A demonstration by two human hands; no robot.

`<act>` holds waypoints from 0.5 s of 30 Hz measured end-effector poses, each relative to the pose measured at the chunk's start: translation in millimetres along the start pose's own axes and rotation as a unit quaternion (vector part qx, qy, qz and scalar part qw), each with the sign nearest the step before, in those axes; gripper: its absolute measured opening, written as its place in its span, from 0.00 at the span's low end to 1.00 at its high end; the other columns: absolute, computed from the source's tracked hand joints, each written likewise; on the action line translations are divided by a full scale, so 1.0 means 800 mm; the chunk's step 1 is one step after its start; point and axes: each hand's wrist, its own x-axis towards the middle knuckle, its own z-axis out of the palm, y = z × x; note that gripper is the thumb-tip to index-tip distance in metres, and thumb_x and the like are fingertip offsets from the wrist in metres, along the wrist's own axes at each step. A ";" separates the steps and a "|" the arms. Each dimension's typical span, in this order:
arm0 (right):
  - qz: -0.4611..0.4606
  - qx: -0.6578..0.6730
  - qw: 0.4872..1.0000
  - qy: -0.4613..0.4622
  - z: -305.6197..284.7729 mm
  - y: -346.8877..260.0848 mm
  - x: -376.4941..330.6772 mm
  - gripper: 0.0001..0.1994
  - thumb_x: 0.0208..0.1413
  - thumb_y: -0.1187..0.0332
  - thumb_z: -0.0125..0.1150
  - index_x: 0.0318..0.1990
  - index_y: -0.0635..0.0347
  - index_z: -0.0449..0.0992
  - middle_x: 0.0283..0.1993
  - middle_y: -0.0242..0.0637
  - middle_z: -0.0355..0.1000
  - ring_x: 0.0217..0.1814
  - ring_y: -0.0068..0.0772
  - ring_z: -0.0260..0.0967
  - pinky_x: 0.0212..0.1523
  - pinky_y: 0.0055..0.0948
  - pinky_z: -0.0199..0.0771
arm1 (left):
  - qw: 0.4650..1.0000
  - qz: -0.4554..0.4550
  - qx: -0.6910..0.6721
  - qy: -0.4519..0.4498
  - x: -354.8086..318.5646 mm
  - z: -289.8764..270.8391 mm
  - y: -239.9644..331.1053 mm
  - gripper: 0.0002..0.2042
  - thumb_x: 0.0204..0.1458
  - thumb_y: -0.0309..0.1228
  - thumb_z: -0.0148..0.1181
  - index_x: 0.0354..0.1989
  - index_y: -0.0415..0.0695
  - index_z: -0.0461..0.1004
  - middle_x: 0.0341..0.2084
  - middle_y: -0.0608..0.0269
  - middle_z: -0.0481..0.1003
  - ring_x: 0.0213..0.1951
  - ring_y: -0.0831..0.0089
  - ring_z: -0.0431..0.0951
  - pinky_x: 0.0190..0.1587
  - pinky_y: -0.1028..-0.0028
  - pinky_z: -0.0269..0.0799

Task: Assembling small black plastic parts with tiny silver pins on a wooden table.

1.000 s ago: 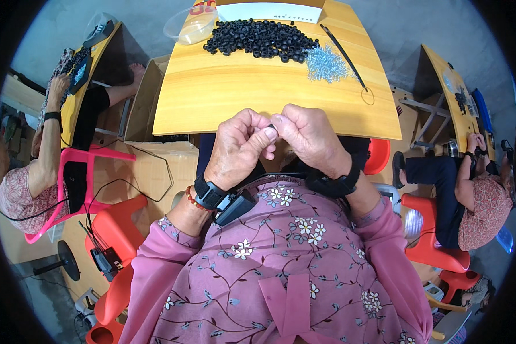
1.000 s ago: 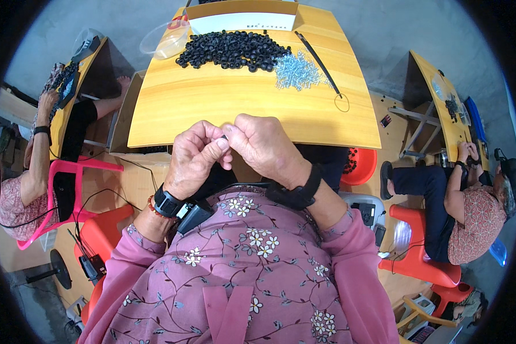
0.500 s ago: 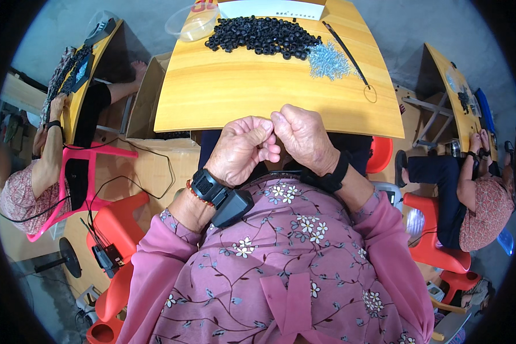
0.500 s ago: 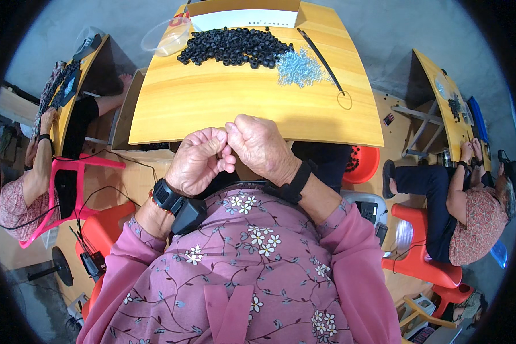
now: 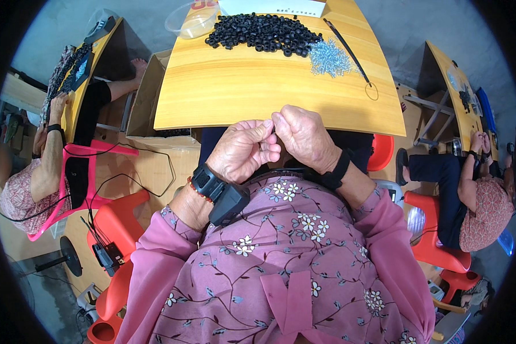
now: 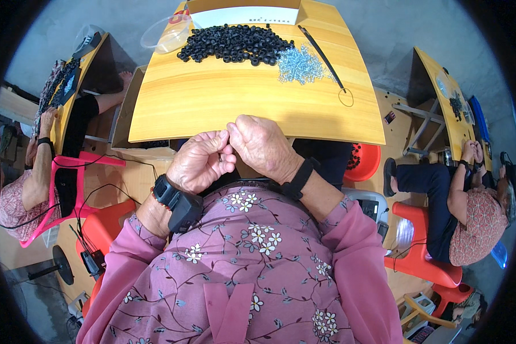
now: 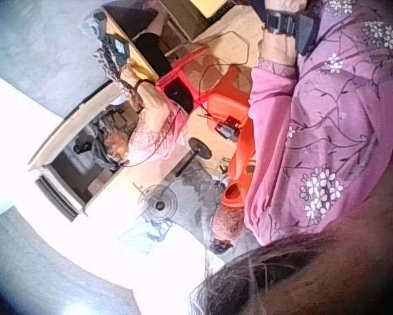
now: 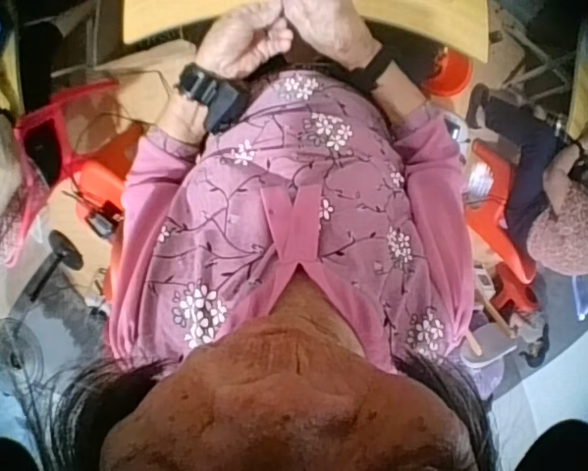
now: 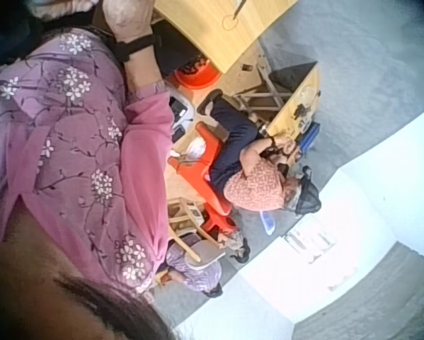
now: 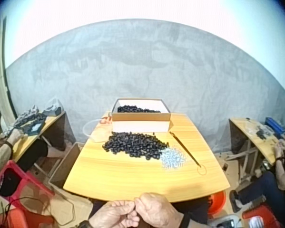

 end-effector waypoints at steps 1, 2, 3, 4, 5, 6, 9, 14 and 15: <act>-0.004 -0.001 1.000 -0.001 0.000 -0.001 0.001 0.12 0.61 0.70 0.58 0.26 0.64 0.66 0.23 0.49 0.68 0.27 0.55 0.70 0.27 0.45 0.69 | 1.000 0.001 -0.002 0.001 0.000 -0.001 0.000 0.09 0.65 0.32 0.53 0.38 0.38 0.75 0.28 0.61 0.77 0.28 0.69 0.81 0.33 0.71 0.82; 0.003 0.010 1.000 0.002 0.000 -0.002 0.001 0.12 0.62 0.70 0.58 0.27 0.64 0.66 0.23 0.49 0.68 0.26 0.54 0.70 0.28 0.44 0.69 | 1.000 0.003 -0.005 0.002 0.001 -0.002 0.000 0.09 0.65 0.31 0.53 0.38 0.38 0.75 0.28 0.60 0.77 0.29 0.68 0.81 0.34 0.71 0.82; 0.010 0.020 1.000 0.004 -0.001 -0.004 0.002 0.12 0.63 0.69 0.57 0.27 0.64 0.67 0.23 0.49 0.68 0.26 0.53 0.69 0.28 0.42 0.70 | 1.000 0.022 0.010 -0.003 0.001 -0.004 0.000 0.09 0.65 0.31 0.54 0.38 0.38 0.75 0.28 0.60 0.77 0.30 0.68 0.81 0.34 0.70 0.82; 0.016 0.029 0.999 0.007 -0.001 -0.005 0.002 0.12 0.63 0.69 0.57 0.28 0.64 0.67 0.23 0.49 0.67 0.26 0.52 0.69 0.28 0.41 0.70 | 0.999 0.041 0.024 -0.008 0.002 -0.005 0.000 0.09 0.65 0.31 0.54 0.39 0.38 0.74 0.29 0.59 0.77 0.30 0.68 0.81 0.35 0.70 0.82; 0.031 0.052 0.998 0.006 -0.002 -0.005 0.002 0.12 0.64 0.68 0.56 0.30 0.65 0.68 0.24 0.48 0.68 0.25 0.49 0.69 0.28 0.39 0.70 | 0.997 0.061 0.038 -0.013 0.003 -0.005 0.001 0.08 0.65 0.31 0.54 0.39 0.39 0.74 0.29 0.59 0.78 0.31 0.68 0.81 0.36 0.69 0.82; 0.045 0.075 0.996 0.004 -0.003 -0.005 0.001 0.11 0.65 0.67 0.55 0.31 0.65 0.70 0.25 0.47 0.69 0.25 0.47 0.68 0.29 0.37 0.70 | 0.997 0.070 0.041 -0.008 0.002 -0.005 0.002 0.08 0.65 0.31 0.55 0.40 0.39 0.74 0.30 0.58 0.78 0.32 0.67 0.81 0.37 0.69 0.82; 0.138 0.176 0.975 0.014 -0.013 -0.008 0.001 0.11 0.67 0.65 0.53 0.38 0.66 0.73 0.29 0.44 0.72 0.25 0.38 0.67 0.30 0.33 0.71 | 0.995 0.094 0.044 0.010 -0.001 -0.002 0.004 0.07 0.64 0.31 0.55 0.41 0.40 0.73 0.33 0.57 0.78 0.34 0.67 0.81 0.39 0.68 0.82; 0.016 0.150 0.987 0.050 -0.013 0.001 0.002 0.15 0.60 0.68 0.63 0.51 0.67 0.72 0.40 0.45 0.73 0.35 0.32 0.73 0.35 0.31 0.74 | 0.995 0.104 -0.003 0.012 -0.001 0.003 0.003 0.06 0.64 0.31 0.56 0.43 0.41 0.73 0.38 0.56 0.77 0.38 0.68 0.80 0.43 0.68 0.81; 0.045 0.096 0.994 -0.002 -0.022 -0.017 0.003 0.21 0.55 0.69 0.68 0.53 0.67 0.70 0.42 0.47 0.72 0.39 0.36 0.75 0.38 0.32 0.75 | 0.993 0.112 -0.014 0.017 -0.002 0.003 0.002 0.07 0.64 0.31 0.56 0.43 0.41 0.73 0.38 0.57 0.77 0.39 0.68 0.80 0.44 0.67 0.80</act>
